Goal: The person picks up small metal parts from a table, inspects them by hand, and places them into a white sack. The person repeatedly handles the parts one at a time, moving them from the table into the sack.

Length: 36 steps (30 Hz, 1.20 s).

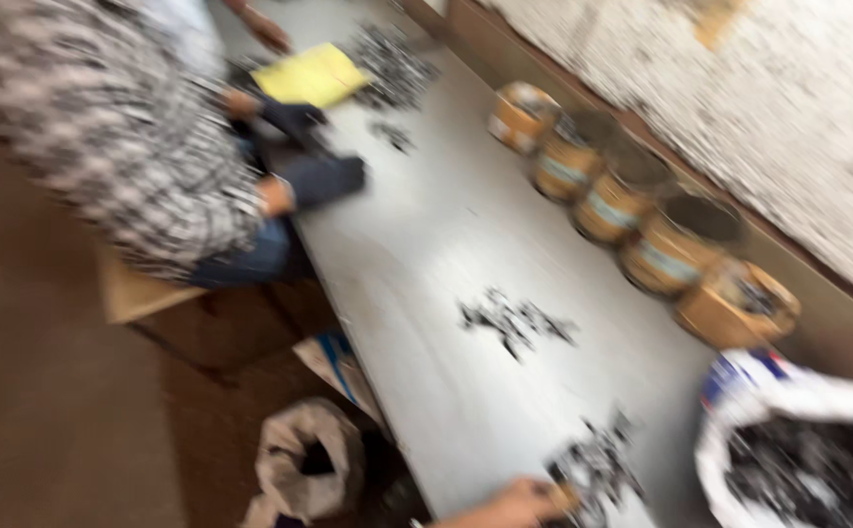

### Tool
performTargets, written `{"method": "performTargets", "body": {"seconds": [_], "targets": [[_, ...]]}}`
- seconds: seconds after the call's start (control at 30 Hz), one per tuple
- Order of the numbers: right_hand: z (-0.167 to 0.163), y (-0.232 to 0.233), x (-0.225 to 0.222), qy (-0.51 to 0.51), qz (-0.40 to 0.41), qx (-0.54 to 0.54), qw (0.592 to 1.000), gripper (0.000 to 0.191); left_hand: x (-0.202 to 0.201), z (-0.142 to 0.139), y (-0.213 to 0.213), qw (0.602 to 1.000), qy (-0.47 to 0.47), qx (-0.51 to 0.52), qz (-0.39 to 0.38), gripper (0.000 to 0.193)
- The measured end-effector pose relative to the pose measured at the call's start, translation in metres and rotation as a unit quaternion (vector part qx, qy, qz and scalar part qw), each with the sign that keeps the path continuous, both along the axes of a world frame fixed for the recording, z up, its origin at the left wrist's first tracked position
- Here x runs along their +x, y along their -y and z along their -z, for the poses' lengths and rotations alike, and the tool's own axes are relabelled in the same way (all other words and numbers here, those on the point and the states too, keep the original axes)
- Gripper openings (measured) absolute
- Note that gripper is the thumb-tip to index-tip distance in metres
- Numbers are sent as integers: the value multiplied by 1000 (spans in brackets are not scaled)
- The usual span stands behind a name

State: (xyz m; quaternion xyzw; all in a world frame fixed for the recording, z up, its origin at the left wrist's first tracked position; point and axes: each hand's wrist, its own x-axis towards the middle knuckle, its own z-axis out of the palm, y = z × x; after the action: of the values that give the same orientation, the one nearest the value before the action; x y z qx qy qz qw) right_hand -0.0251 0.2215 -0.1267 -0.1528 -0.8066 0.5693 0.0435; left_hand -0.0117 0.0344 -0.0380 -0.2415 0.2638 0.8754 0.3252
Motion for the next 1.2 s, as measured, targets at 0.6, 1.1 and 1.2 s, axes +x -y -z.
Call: {"method": "performTargets", "body": {"seconds": [0.6,1.1,1.2], "targets": [[-122,90,65,-9,-82,345,935,60,-35,23,44,910,-277,-307,20,57],[-100,43,107,17,22,189,981,33,-21,-38,41,756,-323,-487,294,68],[-101,33,113,17,23,157,987,29,-9,-25,38,771,-311,-465,304,64]]}}
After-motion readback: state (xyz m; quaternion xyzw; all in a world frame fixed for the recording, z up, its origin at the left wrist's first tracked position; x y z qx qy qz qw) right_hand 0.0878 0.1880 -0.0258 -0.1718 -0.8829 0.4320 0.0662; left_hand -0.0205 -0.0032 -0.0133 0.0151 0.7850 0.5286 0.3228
